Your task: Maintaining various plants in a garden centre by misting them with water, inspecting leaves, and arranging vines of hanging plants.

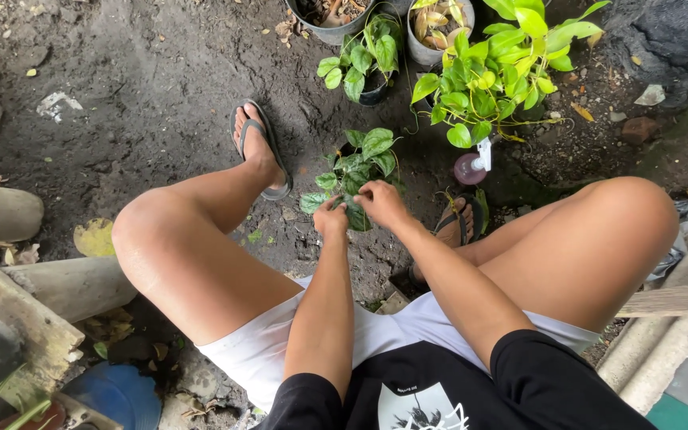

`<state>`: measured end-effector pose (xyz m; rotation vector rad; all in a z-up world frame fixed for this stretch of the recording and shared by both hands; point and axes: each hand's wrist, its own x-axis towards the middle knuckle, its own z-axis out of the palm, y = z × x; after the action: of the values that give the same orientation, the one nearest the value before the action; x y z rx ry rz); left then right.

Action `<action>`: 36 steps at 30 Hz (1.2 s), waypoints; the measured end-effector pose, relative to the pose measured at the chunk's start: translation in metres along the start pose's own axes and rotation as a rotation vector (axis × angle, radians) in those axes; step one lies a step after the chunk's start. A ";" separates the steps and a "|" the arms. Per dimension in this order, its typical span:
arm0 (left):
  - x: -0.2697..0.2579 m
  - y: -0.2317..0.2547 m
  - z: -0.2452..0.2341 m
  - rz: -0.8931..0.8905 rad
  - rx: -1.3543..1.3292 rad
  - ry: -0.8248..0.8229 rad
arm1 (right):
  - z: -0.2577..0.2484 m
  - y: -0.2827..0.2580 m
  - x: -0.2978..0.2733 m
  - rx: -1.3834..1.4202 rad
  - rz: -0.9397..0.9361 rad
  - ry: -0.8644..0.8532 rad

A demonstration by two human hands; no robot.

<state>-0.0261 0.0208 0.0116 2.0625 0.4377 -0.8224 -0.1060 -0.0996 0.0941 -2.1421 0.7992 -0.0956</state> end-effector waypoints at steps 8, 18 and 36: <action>-0.010 -0.002 -0.010 -0.019 -0.062 0.066 | 0.019 -0.002 0.002 0.058 0.240 -0.195; -0.107 0.082 0.009 0.668 0.207 0.228 | -0.079 -0.016 0.000 0.035 -0.106 0.749; -0.135 0.079 0.114 0.467 0.131 -0.730 | -0.118 0.215 0.016 -0.096 0.557 0.534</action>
<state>-0.1239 -0.1187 0.1032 1.7089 -0.4884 -1.2367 -0.2418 -0.2876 0.0111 -1.9177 1.7112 -0.3492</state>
